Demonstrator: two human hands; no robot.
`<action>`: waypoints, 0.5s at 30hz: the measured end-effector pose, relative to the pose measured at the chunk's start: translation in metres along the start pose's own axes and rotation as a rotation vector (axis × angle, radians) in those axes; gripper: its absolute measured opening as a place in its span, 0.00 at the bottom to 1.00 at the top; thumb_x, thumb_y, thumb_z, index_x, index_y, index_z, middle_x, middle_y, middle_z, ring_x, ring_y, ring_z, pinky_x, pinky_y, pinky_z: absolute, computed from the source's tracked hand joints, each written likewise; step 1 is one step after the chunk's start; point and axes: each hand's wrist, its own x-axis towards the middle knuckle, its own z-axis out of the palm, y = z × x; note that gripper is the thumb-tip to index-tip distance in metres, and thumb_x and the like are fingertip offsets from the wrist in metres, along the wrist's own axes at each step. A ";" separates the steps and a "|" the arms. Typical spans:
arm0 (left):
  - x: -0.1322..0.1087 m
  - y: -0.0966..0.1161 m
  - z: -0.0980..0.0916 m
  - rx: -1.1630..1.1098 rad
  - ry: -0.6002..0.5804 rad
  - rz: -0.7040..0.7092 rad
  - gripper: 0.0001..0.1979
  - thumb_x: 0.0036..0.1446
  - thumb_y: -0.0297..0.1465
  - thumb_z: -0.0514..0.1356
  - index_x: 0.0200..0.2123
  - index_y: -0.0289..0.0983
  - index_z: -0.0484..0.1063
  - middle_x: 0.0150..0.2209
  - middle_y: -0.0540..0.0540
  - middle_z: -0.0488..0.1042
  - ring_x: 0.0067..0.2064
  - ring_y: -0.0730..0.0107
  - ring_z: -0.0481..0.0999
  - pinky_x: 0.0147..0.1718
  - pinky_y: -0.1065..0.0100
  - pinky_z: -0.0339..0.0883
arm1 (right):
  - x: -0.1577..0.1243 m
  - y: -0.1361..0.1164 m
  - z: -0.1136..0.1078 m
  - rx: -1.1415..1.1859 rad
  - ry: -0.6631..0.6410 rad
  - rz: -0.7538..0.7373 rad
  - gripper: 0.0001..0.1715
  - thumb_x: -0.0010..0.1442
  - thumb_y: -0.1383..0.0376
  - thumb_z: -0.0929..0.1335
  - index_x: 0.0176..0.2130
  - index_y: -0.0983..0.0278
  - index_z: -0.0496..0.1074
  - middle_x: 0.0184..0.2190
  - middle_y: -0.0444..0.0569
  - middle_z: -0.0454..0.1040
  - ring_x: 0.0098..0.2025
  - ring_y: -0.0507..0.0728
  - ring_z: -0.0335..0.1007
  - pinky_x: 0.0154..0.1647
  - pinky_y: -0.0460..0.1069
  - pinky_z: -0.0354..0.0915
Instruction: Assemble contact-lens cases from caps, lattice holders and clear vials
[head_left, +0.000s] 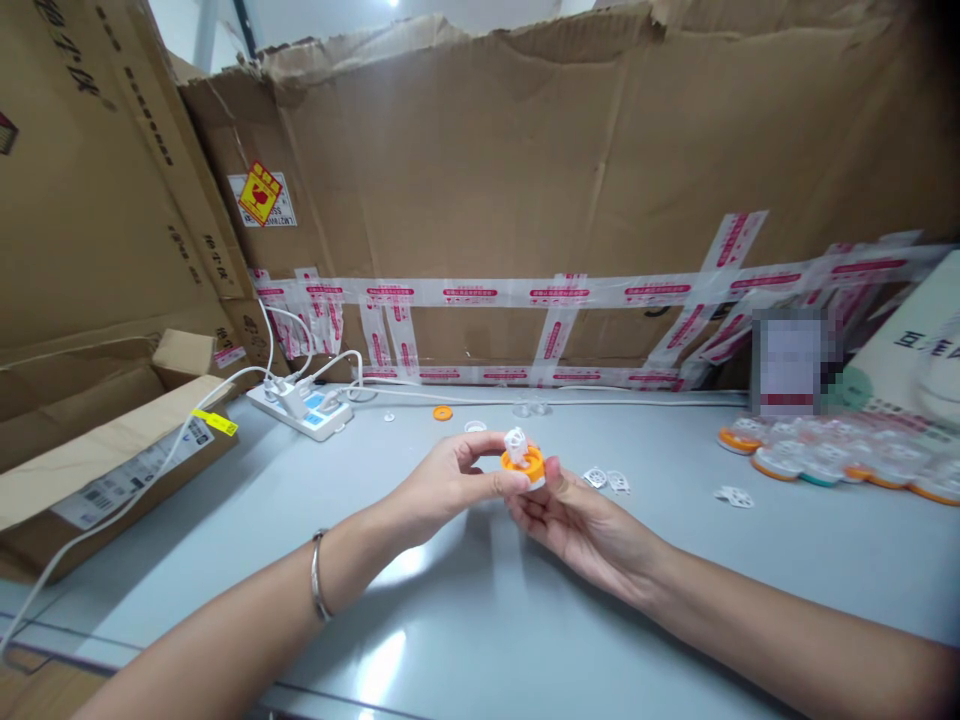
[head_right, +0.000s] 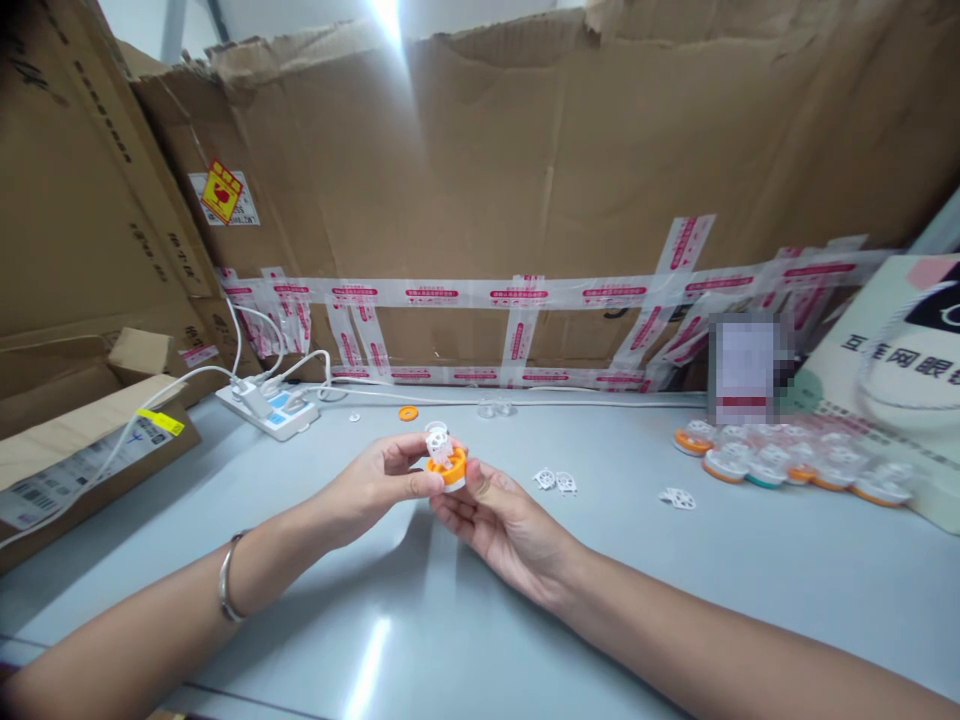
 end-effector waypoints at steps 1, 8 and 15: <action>0.000 -0.001 0.001 -0.008 0.026 0.001 0.11 0.48 0.31 0.64 0.38 0.38 0.74 0.39 0.46 0.73 0.42 0.67 0.71 0.44 0.66 0.63 | 0.000 0.000 0.000 -0.009 -0.006 -0.001 0.15 0.47 0.58 0.74 0.35 0.63 0.74 0.32 0.44 0.76 0.36 0.48 0.71 0.43 0.44 0.66; 0.002 -0.010 0.004 -0.122 0.103 -0.004 0.09 0.51 0.30 0.63 0.38 0.36 0.75 0.38 0.45 0.75 0.41 0.69 0.72 0.44 0.67 0.62 | 0.000 -0.003 0.005 -0.159 -0.034 0.007 0.15 0.50 0.56 0.71 0.37 0.61 0.74 0.36 0.46 0.77 0.44 0.51 0.70 0.47 0.45 0.62; 0.001 -0.011 -0.003 -0.182 0.228 -0.035 0.12 0.50 0.32 0.64 0.40 0.37 0.75 0.42 0.44 0.75 0.44 0.68 0.71 0.46 0.67 0.60 | 0.028 -0.055 -0.035 -1.111 0.376 -0.215 0.27 0.53 0.44 0.62 0.28 0.65 0.71 0.16 0.44 0.68 0.24 0.54 0.67 0.35 0.52 0.65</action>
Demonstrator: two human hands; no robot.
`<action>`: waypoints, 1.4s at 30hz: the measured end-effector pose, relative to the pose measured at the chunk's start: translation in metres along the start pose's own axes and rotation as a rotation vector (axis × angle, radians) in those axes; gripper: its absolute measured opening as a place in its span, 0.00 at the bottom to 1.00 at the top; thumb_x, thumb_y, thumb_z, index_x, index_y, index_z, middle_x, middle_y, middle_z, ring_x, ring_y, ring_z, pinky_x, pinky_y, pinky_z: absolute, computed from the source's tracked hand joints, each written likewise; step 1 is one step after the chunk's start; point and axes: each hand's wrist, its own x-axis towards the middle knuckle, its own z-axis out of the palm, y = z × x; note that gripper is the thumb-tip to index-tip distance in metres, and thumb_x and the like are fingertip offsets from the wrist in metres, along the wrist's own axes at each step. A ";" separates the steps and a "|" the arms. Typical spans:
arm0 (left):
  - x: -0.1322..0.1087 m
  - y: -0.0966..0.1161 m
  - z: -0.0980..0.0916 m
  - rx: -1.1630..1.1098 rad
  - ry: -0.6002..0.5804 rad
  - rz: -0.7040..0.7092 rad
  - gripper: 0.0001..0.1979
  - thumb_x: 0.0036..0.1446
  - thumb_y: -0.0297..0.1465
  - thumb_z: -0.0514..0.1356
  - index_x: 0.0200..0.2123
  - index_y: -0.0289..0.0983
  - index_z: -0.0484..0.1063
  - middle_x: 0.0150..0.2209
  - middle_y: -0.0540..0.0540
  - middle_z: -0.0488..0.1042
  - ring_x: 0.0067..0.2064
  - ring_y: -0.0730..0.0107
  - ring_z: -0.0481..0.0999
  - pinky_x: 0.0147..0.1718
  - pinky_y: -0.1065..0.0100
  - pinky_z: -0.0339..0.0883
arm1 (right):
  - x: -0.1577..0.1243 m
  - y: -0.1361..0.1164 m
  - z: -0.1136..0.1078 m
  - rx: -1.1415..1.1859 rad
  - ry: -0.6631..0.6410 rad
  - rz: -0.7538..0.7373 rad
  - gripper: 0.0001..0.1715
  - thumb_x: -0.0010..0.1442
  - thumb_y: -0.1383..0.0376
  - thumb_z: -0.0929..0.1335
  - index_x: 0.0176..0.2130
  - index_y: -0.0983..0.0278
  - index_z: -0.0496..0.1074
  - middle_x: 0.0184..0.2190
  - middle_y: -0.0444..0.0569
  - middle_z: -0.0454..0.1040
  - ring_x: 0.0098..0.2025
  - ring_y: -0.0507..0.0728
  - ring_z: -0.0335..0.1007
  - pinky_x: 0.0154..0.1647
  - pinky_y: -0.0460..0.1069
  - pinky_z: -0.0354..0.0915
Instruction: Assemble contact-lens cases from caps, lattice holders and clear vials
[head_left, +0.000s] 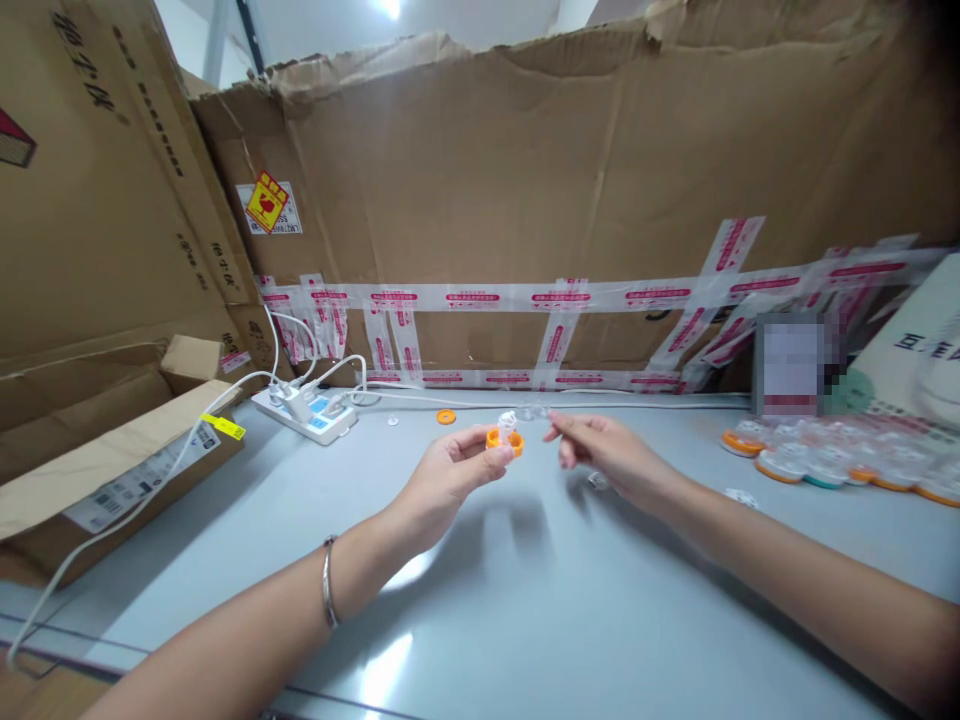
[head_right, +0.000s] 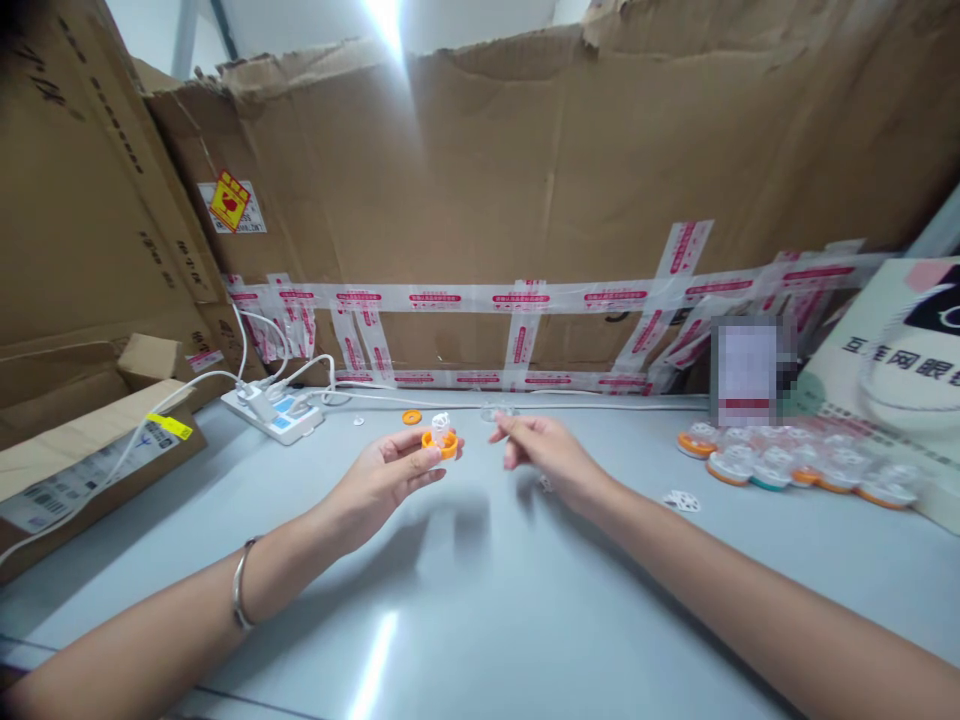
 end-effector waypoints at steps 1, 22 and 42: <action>0.000 0.000 -0.001 -0.019 0.018 -0.012 0.12 0.50 0.31 0.64 0.40 0.37 0.75 0.41 0.44 0.75 0.44 0.69 0.71 0.46 0.67 0.60 | 0.012 0.005 -0.010 -0.041 0.056 -0.027 0.25 0.52 0.45 0.64 0.28 0.64 0.70 0.17 0.43 0.67 0.25 0.54 0.67 0.36 0.53 0.65; -0.007 0.018 0.003 -0.339 0.067 0.018 0.09 0.51 0.29 0.64 0.35 0.33 0.69 0.36 0.43 0.77 0.41 0.68 0.77 0.48 0.69 0.63 | 0.059 -0.009 -0.027 -0.193 0.294 -0.269 0.19 0.50 0.60 0.69 0.42 0.64 0.65 0.36 0.52 0.75 0.42 0.59 0.72 0.48 0.58 0.64; -0.018 0.024 0.010 -0.293 -0.044 0.082 0.08 0.52 0.32 0.64 0.36 0.35 0.73 0.34 0.49 0.77 0.37 0.70 0.77 0.44 0.69 0.66 | -0.038 -0.096 0.015 -0.010 -0.132 -0.503 0.16 0.53 0.60 0.69 0.43 0.59 0.69 0.34 0.45 0.74 0.39 0.54 0.72 0.40 0.51 0.69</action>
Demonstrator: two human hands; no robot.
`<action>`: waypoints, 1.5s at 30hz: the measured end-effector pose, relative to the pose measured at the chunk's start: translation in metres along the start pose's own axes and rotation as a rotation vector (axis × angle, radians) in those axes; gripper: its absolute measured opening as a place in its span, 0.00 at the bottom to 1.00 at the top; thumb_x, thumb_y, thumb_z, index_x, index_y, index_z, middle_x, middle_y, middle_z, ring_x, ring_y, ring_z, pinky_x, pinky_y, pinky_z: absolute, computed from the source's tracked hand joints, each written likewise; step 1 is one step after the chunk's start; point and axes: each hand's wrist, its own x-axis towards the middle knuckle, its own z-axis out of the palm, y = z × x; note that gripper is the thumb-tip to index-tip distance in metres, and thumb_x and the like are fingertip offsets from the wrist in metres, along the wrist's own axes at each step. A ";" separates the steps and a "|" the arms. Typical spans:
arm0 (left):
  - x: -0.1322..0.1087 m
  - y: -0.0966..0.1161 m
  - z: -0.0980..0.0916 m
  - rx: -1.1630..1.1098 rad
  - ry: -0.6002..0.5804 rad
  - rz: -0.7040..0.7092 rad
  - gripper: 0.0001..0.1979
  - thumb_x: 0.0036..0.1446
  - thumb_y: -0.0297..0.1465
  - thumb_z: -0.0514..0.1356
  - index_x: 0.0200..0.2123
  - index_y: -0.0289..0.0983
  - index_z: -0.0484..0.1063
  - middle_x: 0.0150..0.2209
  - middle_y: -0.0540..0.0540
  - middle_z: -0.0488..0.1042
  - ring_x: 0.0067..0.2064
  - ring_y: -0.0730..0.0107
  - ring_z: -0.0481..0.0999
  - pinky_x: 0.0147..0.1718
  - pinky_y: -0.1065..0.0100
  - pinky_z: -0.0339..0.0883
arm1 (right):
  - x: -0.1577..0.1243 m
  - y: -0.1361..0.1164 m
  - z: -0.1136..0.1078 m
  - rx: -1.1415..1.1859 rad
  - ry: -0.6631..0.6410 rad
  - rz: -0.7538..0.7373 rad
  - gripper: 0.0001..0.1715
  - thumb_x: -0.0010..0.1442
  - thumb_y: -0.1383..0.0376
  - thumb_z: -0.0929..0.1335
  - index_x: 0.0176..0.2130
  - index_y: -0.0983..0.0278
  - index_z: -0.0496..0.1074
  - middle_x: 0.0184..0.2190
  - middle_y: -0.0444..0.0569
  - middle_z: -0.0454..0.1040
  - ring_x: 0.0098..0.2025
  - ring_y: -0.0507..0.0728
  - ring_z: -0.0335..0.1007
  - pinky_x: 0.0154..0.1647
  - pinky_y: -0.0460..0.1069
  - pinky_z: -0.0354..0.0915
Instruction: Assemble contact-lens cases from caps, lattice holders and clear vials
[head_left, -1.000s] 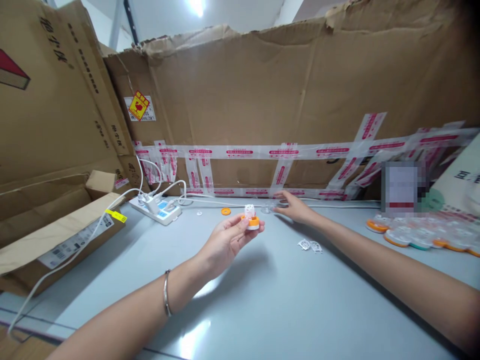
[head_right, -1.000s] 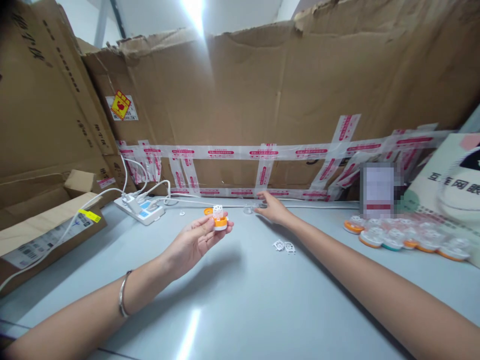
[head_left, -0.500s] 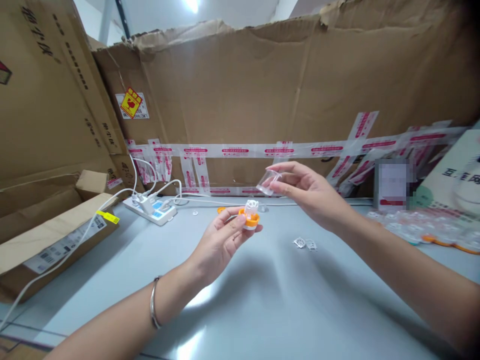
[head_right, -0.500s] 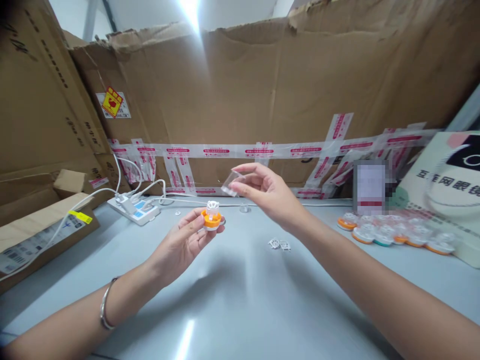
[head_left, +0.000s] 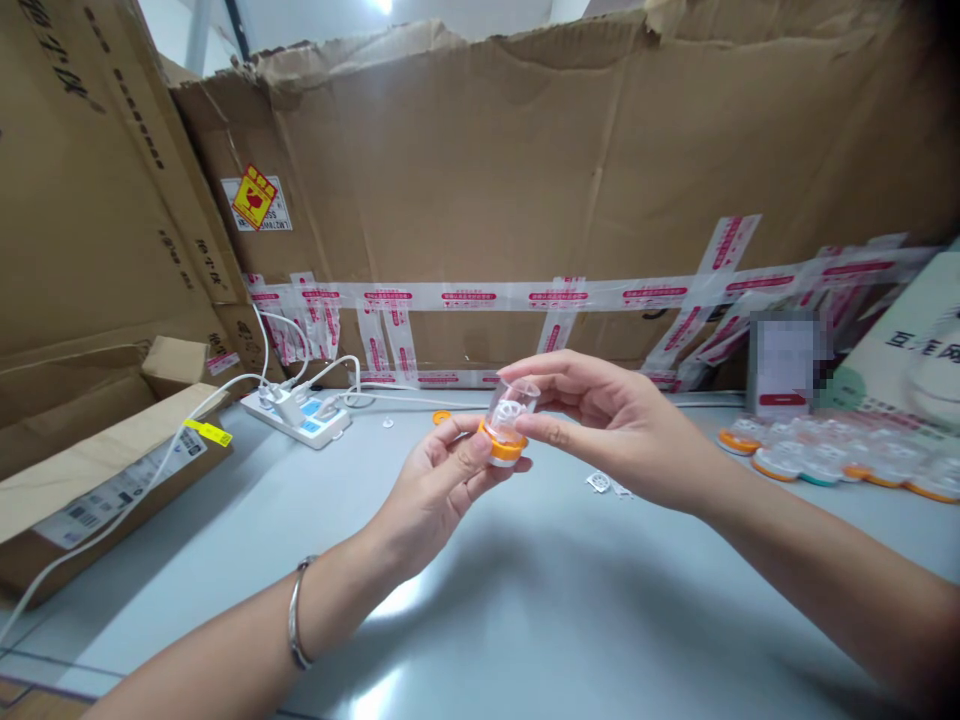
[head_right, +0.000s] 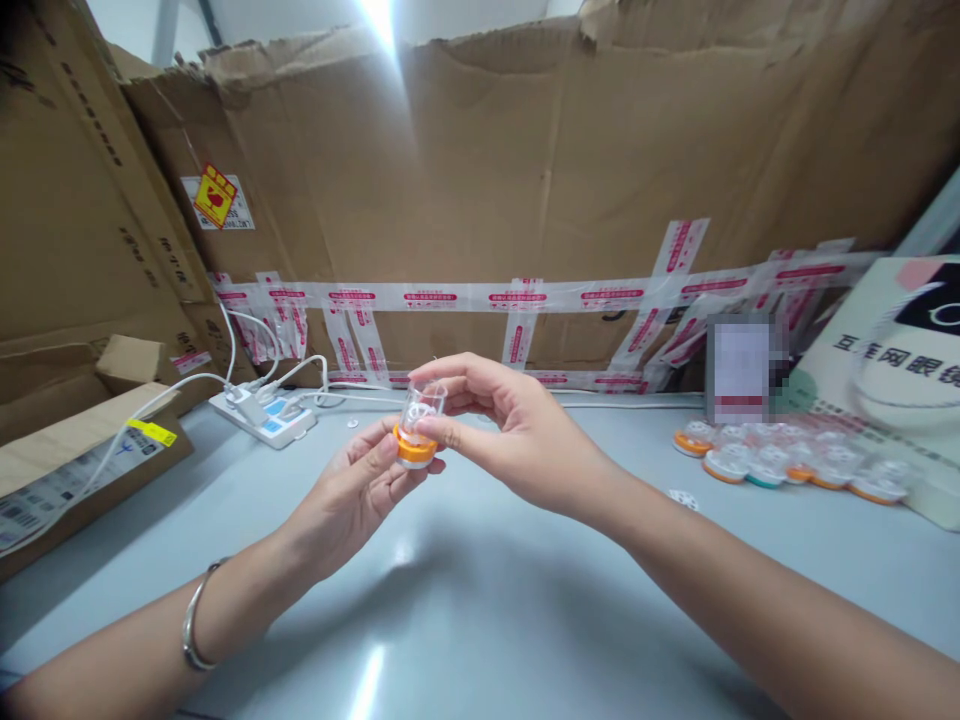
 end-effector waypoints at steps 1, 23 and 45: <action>0.000 0.000 0.000 -0.001 -0.003 0.002 0.08 0.51 0.32 0.64 0.36 0.36 0.74 0.34 0.49 0.77 0.36 0.70 0.77 0.44 0.69 0.67 | 0.000 -0.001 0.000 -0.004 0.002 -0.006 0.16 0.53 0.61 0.69 0.43 0.59 0.69 0.35 0.45 0.74 0.39 0.54 0.72 0.40 0.51 0.69; -0.002 0.001 0.000 0.010 -0.003 0.025 0.09 0.50 0.33 0.65 0.34 0.36 0.73 0.32 0.49 0.77 0.35 0.70 0.77 0.43 0.69 0.67 | -0.003 -0.001 0.003 -0.044 0.057 -0.015 0.12 0.50 0.59 0.71 0.36 0.59 0.74 0.44 0.49 0.75 0.48 0.60 0.71 0.47 0.55 0.70; -0.001 -0.013 0.005 0.383 0.308 0.352 0.10 0.45 0.27 0.67 0.30 0.36 0.68 0.30 0.50 0.73 0.34 0.73 0.73 0.36 0.72 0.67 | -0.007 0.032 0.035 0.248 0.270 0.003 0.12 0.48 0.61 0.72 0.32 0.59 0.66 0.30 0.42 0.71 0.33 0.52 0.69 0.36 0.50 0.67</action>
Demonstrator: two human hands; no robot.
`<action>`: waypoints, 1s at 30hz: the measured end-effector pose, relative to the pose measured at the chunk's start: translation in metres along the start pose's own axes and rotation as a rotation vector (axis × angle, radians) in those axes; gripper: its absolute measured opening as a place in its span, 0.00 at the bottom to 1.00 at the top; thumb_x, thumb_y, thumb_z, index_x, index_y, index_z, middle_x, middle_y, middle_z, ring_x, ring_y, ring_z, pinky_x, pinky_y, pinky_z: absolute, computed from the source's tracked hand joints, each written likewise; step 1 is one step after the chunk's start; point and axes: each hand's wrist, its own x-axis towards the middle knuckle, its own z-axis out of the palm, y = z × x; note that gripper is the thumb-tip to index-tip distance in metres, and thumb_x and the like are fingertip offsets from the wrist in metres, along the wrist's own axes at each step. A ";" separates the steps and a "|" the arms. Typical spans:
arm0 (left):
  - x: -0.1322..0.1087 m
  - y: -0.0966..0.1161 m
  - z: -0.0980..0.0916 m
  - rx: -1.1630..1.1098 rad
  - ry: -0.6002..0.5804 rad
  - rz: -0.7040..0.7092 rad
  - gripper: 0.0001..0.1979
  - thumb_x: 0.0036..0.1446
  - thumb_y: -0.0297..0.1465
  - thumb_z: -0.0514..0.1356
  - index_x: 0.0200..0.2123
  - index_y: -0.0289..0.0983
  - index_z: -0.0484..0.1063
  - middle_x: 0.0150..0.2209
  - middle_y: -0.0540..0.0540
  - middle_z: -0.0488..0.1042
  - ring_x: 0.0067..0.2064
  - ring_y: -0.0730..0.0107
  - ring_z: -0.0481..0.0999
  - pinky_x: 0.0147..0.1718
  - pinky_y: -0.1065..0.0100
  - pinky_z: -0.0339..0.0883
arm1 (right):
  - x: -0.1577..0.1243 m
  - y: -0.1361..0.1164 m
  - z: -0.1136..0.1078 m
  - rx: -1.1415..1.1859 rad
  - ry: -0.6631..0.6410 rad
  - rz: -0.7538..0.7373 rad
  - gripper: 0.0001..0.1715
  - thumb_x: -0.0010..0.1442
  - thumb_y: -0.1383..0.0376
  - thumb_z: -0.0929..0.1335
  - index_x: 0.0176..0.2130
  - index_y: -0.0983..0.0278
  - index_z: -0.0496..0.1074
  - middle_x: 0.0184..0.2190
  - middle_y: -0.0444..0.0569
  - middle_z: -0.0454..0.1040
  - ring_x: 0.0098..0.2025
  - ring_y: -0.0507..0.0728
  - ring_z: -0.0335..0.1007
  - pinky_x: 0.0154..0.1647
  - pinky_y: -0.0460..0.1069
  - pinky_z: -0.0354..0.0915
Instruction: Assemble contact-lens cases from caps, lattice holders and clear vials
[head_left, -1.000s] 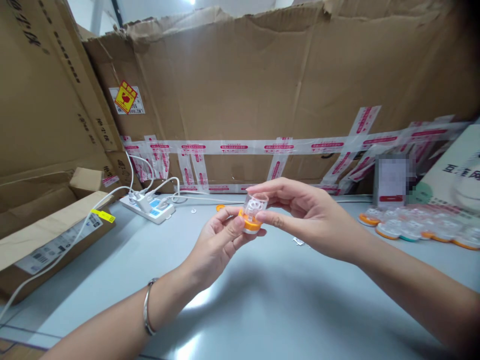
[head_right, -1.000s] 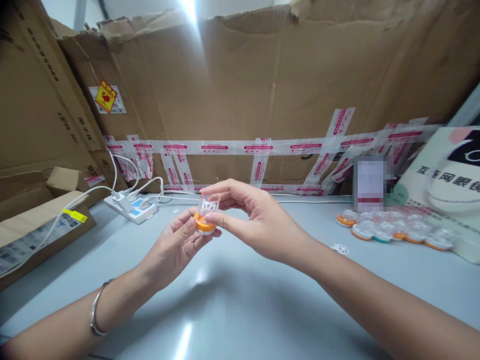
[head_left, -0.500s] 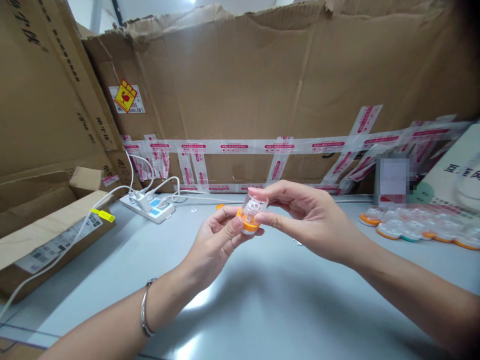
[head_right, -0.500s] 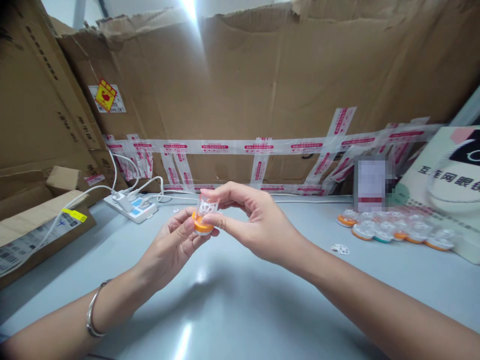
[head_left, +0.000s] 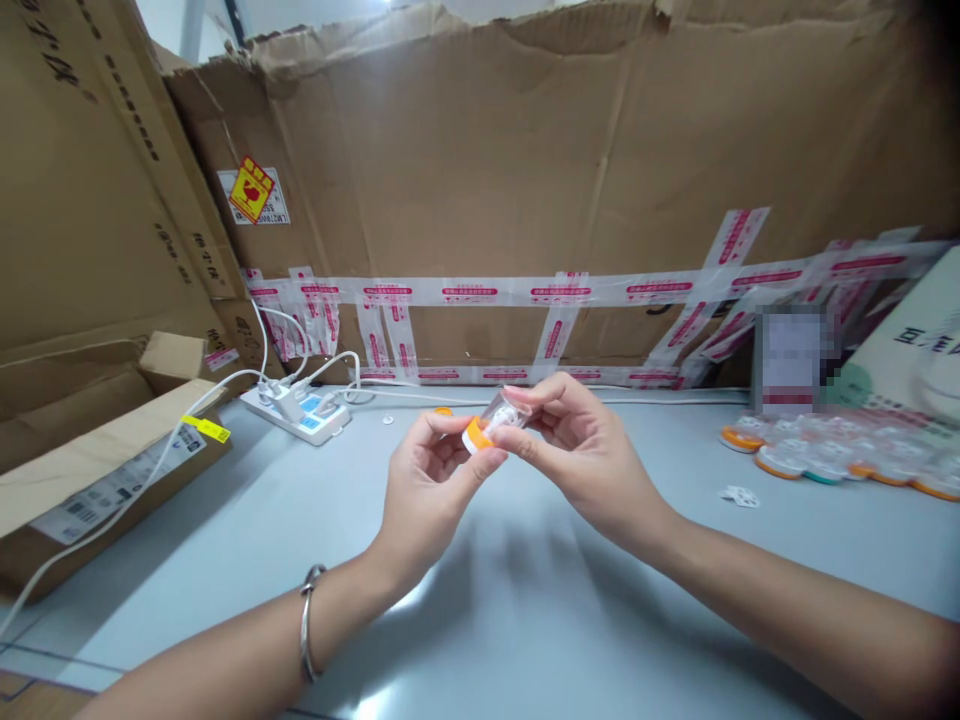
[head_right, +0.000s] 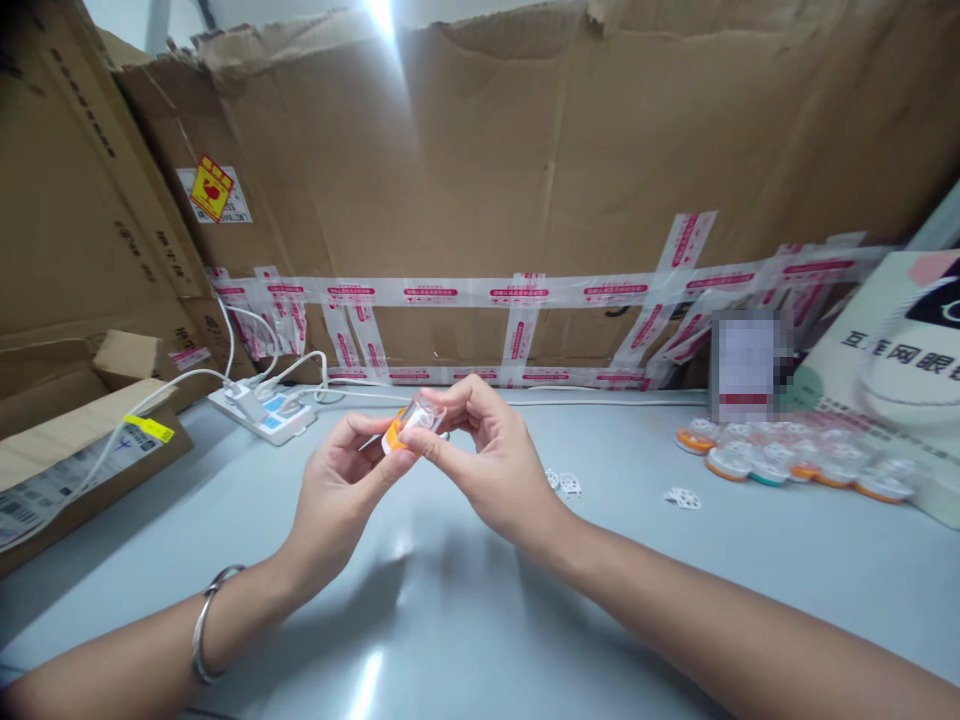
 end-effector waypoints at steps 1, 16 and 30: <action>0.000 0.000 0.000 0.013 0.010 0.021 0.11 0.44 0.26 0.67 0.30 0.36 0.68 0.30 0.50 0.73 0.34 0.72 0.73 0.35 0.71 0.67 | 0.000 0.000 0.001 0.009 0.015 0.006 0.12 0.48 0.61 0.72 0.32 0.59 0.66 0.29 0.42 0.71 0.32 0.52 0.69 0.36 0.50 0.67; 0.004 0.005 -0.005 -0.206 -0.161 -0.229 0.09 0.49 0.32 0.65 0.33 0.35 0.73 0.31 0.48 0.77 0.35 0.70 0.76 0.43 0.65 0.67 | 0.011 -0.021 -0.011 -0.030 -0.065 0.067 0.15 0.45 0.57 0.74 0.26 0.62 0.67 0.28 0.45 0.75 0.31 0.53 0.72 0.31 0.48 0.70; 0.003 0.010 -0.007 -0.215 -0.200 -0.228 0.10 0.47 0.33 0.66 0.30 0.34 0.72 0.29 0.50 0.76 0.33 0.73 0.76 0.39 0.70 0.68 | 0.004 -0.019 -0.011 -0.046 -0.096 -0.117 0.06 0.53 0.65 0.70 0.29 0.61 0.68 0.30 0.44 0.72 0.34 0.52 0.71 0.34 0.48 0.69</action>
